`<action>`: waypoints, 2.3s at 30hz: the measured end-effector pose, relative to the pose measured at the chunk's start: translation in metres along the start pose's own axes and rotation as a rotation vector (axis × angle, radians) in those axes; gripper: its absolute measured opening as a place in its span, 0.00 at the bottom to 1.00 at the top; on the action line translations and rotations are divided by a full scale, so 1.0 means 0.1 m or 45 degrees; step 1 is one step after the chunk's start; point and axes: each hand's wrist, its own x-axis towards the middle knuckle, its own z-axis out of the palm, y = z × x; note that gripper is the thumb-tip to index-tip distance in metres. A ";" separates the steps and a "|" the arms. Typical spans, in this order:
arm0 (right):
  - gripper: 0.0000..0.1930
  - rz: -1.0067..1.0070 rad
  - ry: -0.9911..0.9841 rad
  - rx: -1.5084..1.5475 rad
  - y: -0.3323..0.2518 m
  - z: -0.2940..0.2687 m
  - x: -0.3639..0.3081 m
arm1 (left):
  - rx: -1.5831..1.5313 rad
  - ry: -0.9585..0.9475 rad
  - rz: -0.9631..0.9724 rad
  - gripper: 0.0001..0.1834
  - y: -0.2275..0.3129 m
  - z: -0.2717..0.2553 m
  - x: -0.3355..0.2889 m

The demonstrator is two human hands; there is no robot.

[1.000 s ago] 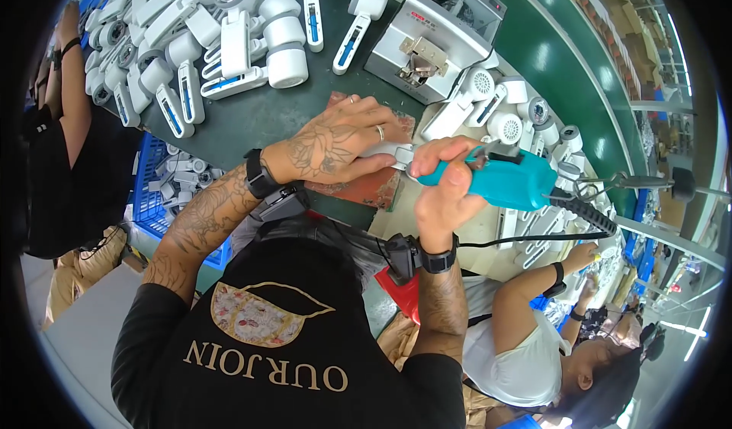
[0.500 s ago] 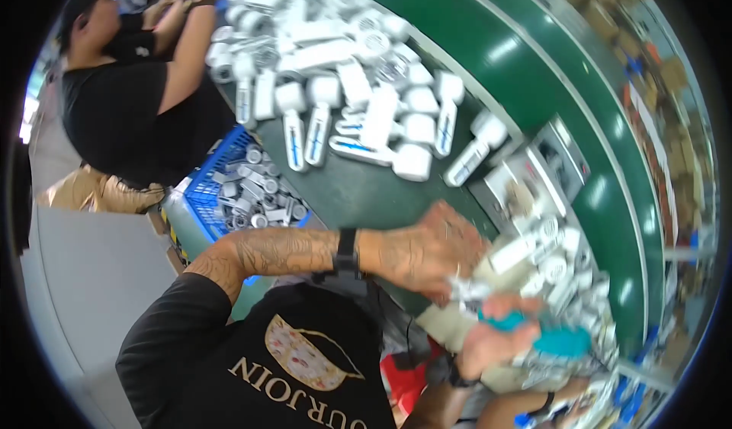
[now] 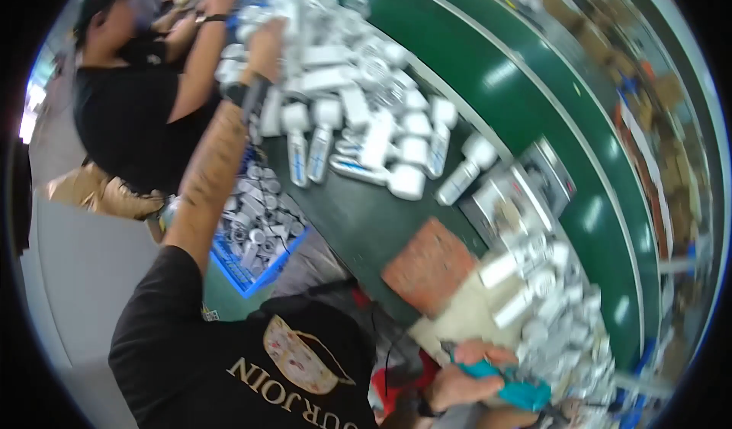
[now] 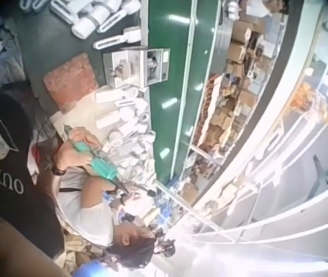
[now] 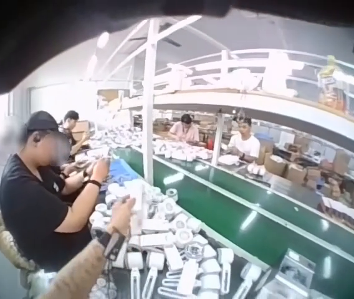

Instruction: The person picks up a white plastic component from a pile, places it on a red block, and presses a teal power tool against it. They then set the assembled piece aside and repeat the process with several more components.

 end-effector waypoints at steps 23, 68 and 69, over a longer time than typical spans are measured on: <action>0.34 0.007 -0.238 -0.263 -0.32 -0.44 -0.38 | -1.330 -1.121 0.847 0.10 5.80 -1.42 -1.11; 0.38 -0.085 -0.261 -0.179 0.43 0.58 0.60 | -1.657 -0.851 0.686 0.18 3.89 -1.77 -1.13; 0.38 -0.080 -0.270 -0.178 0.45 0.58 0.60 | -1.672 -0.890 0.706 0.18 3.88 -1.77 -1.12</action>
